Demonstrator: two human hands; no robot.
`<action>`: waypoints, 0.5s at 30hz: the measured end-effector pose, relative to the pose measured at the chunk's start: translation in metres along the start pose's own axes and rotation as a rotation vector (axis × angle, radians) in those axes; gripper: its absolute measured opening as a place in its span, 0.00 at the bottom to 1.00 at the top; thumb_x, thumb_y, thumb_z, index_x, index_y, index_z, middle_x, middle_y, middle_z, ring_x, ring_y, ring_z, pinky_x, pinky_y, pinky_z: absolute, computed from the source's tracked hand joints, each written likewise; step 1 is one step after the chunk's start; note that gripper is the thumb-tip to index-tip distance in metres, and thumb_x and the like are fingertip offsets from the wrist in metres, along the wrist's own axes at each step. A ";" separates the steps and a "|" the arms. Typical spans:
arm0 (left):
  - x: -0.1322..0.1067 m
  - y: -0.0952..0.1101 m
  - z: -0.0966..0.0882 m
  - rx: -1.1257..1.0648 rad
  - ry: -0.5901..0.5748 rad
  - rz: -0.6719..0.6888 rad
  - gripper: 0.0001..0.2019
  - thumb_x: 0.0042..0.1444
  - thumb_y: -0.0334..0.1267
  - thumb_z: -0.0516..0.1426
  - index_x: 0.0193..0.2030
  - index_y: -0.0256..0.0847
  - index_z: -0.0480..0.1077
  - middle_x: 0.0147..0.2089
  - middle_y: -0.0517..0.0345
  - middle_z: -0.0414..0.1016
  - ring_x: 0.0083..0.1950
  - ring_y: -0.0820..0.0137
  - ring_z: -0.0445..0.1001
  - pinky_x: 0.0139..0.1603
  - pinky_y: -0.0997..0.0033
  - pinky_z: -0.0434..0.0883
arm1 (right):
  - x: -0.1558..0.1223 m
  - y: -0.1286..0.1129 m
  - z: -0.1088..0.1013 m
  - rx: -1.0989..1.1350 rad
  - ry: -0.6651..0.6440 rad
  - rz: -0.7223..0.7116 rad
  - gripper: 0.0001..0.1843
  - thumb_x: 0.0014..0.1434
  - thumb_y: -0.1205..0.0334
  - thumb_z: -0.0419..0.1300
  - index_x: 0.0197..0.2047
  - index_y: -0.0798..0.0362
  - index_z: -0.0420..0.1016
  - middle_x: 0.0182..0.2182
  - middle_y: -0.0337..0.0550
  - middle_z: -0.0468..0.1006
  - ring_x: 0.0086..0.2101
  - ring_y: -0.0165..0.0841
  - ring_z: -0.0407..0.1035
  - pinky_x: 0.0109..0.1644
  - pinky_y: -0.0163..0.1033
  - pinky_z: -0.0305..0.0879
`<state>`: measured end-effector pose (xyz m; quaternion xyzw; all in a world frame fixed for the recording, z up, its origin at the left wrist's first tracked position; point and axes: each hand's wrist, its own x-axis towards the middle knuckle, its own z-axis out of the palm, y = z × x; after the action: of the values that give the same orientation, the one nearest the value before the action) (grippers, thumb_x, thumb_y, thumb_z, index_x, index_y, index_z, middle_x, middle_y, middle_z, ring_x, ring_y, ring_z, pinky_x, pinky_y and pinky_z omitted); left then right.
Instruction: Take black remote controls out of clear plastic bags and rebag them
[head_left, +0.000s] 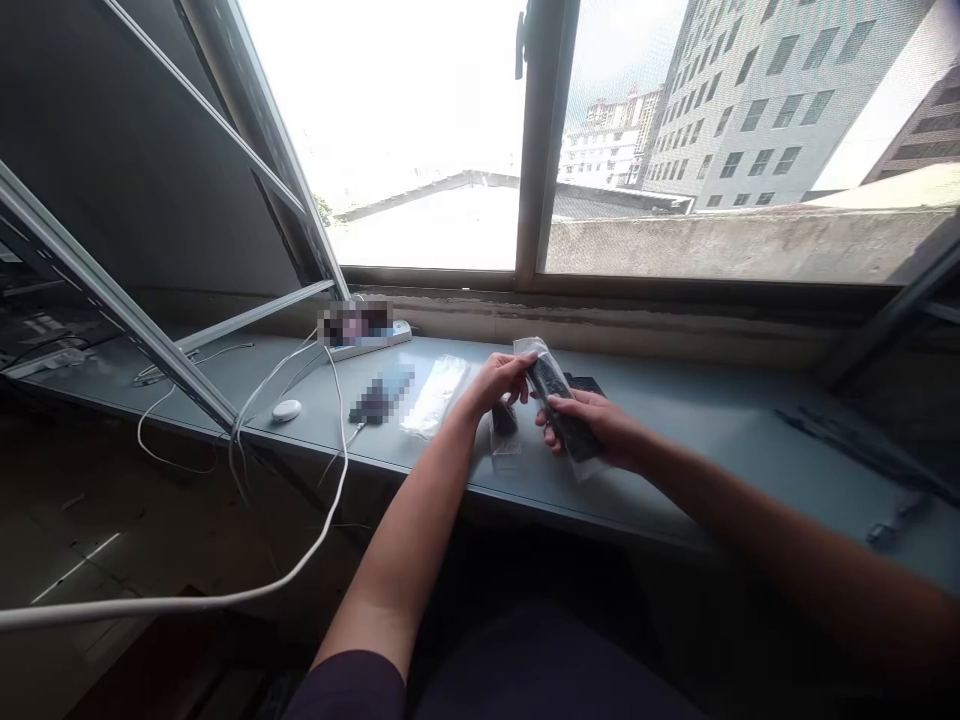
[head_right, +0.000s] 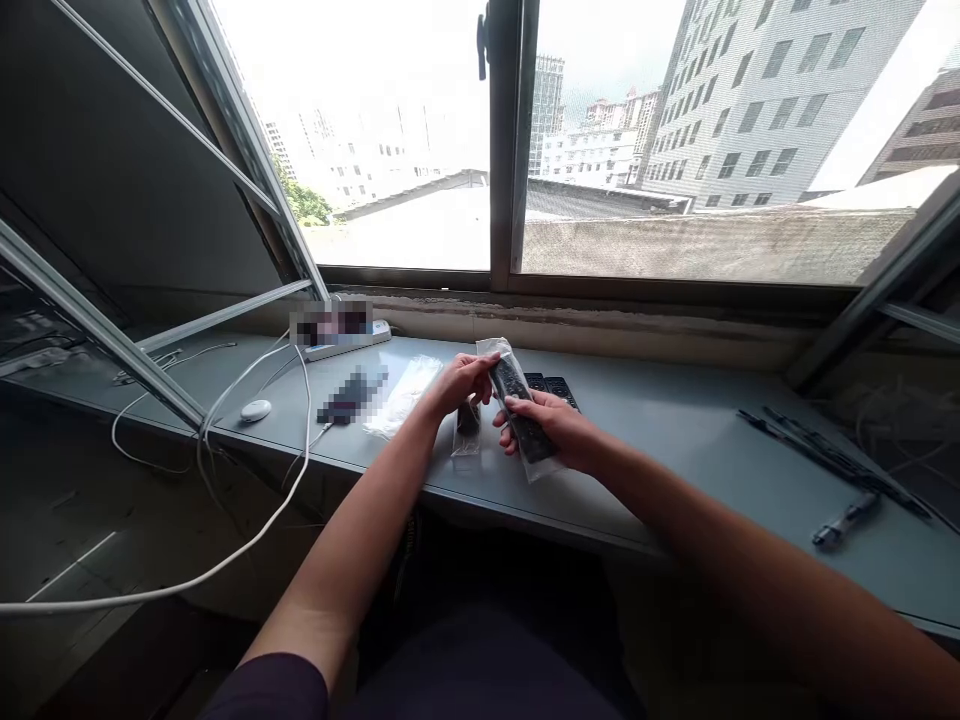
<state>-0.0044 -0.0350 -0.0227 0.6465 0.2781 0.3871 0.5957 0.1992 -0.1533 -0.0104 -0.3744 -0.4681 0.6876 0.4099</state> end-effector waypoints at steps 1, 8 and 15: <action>0.000 0.000 0.000 0.001 0.014 0.007 0.32 0.65 0.67 0.65 0.30 0.36 0.77 0.23 0.50 0.78 0.19 0.73 0.72 0.18 0.73 0.61 | 0.001 0.000 -0.001 -0.001 0.008 0.008 0.13 0.70 0.53 0.74 0.45 0.54 0.81 0.37 0.51 0.89 0.28 0.36 0.82 0.35 0.40 0.82; 0.003 -0.001 -0.002 0.041 0.100 0.092 0.30 0.64 0.66 0.66 0.28 0.38 0.74 0.22 0.51 0.78 0.19 0.72 0.73 0.18 0.74 0.62 | 0.001 -0.001 -0.002 0.021 -0.004 0.026 0.08 0.72 0.58 0.71 0.47 0.54 0.81 0.38 0.51 0.89 0.29 0.36 0.82 0.33 0.38 0.83; 0.003 -0.001 -0.001 0.094 0.112 0.061 0.37 0.69 0.72 0.57 0.25 0.38 0.75 0.23 0.46 0.79 0.21 0.71 0.74 0.21 0.73 0.62 | -0.001 -0.002 0.002 0.024 0.011 0.002 0.09 0.73 0.58 0.72 0.45 0.54 0.81 0.36 0.50 0.89 0.28 0.34 0.81 0.30 0.36 0.82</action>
<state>-0.0033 -0.0324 -0.0233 0.6591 0.3090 0.4271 0.5363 0.1983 -0.1548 -0.0081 -0.3737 -0.4573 0.6913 0.4164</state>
